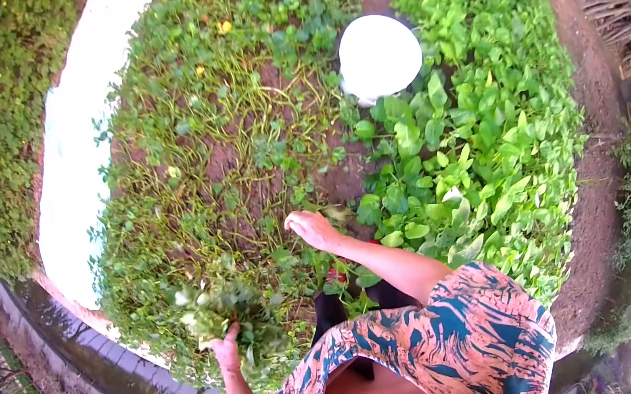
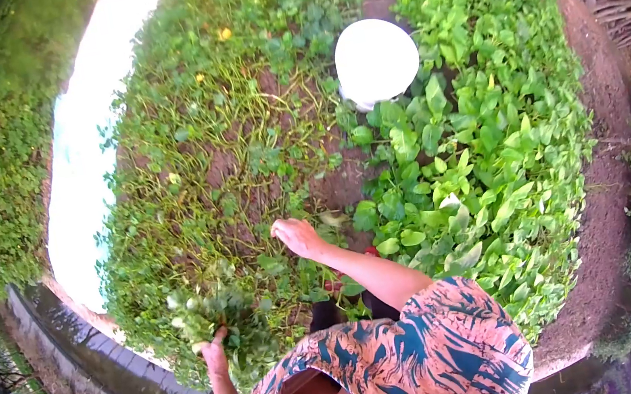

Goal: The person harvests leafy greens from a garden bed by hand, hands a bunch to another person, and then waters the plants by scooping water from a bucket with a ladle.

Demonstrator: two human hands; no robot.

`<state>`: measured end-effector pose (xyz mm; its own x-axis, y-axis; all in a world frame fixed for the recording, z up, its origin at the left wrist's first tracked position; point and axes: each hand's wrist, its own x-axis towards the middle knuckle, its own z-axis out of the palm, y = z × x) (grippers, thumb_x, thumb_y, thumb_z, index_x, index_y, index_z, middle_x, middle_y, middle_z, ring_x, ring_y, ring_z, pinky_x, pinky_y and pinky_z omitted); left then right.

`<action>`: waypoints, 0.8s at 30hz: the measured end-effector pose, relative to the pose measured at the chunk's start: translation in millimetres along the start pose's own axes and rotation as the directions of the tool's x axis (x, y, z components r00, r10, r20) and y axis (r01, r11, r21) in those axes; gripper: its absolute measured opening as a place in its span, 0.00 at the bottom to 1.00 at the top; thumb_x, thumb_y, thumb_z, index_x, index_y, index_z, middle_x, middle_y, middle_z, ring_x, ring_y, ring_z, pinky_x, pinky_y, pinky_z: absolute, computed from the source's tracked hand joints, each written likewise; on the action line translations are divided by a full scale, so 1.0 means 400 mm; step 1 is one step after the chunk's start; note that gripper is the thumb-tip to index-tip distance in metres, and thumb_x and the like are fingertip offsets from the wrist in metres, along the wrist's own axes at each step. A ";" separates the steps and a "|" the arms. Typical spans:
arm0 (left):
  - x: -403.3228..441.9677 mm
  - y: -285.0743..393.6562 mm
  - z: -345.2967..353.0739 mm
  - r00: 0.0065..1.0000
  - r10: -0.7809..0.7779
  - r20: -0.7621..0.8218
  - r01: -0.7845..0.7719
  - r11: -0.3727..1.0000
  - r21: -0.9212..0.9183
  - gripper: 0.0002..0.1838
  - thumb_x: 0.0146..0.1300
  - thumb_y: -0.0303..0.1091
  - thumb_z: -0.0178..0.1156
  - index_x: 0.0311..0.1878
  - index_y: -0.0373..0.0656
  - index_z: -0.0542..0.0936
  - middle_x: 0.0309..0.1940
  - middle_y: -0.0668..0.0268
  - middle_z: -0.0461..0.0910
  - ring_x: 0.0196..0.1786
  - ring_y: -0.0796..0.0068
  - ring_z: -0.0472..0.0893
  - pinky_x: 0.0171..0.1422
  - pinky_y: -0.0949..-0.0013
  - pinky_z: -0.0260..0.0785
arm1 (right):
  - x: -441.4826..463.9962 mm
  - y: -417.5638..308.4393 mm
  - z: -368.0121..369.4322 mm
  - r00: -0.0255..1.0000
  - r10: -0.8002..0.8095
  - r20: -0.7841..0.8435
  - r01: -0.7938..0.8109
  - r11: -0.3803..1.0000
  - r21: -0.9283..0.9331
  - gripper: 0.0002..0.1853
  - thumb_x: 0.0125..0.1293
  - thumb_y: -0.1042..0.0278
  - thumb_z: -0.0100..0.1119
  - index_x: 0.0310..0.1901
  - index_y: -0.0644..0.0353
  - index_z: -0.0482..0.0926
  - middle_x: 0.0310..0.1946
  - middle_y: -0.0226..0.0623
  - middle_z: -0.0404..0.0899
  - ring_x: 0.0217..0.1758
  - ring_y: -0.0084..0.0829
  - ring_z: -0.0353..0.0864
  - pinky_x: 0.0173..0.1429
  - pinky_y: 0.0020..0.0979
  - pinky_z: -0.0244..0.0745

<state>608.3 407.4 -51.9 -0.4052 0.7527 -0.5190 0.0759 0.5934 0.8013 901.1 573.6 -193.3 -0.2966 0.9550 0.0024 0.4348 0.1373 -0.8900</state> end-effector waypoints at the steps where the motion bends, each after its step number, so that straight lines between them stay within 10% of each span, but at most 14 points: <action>1: -0.012 0.058 0.022 0.998 0.048 0.050 -0.048 0.999 -0.012 0.18 0.51 0.25 0.64 0.48 0.35 0.78 0.44 0.64 0.80 0.45 0.71 0.77 0.55 0.69 0.68 | 0.012 -0.078 -0.044 0.998 -0.051 0.047 0.051 0.999 0.001 0.07 0.70 0.66 0.45 0.40 0.54 0.74 0.36 0.33 0.77 0.41 0.32 0.78 0.45 0.37 0.71; 13: -0.039 0.553 0.291 0.920 0.343 0.191 -0.298 0.927 -0.227 0.25 0.49 0.36 0.71 0.51 0.39 0.78 0.44 0.66 0.80 0.46 0.74 0.77 0.53 0.69 0.69 | 0.133 -0.643 -0.443 0.861 -0.507 0.038 0.495 0.853 0.168 0.03 0.66 0.73 0.49 0.39 0.61 0.71 0.34 0.38 0.67 0.39 0.33 0.74 0.44 0.31 0.71; 16: -0.050 0.666 0.342 0.891 0.390 0.235 -0.317 0.902 -0.294 0.19 0.51 0.33 0.69 0.47 0.40 0.79 0.40 0.69 0.80 0.44 0.75 0.77 0.51 0.70 0.69 | 0.193 -0.676 -0.531 0.898 -0.413 0.153 0.279 0.801 0.530 0.09 0.72 0.67 0.42 0.40 0.63 0.69 0.29 0.33 0.70 0.32 0.26 0.72 0.40 0.27 0.70; 24: 0.038 0.855 0.444 0.845 0.421 0.329 -0.370 0.905 -0.208 0.19 0.52 0.30 0.66 0.49 0.41 0.78 0.43 0.70 0.79 0.45 0.76 0.76 0.54 0.71 0.68 | 0.370 -0.647 -0.623 0.923 -0.315 0.221 0.091 0.738 0.669 0.11 0.73 0.61 0.40 0.42 0.61 0.67 0.28 0.28 0.68 0.33 0.20 0.67 0.40 0.24 0.65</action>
<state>789.8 672.3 161.4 -0.0112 0.9800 -0.1988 0.0295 0.1990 0.9795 956.4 744.7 151.0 -0.5991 0.7797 0.1818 -0.2752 0.0127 -0.9613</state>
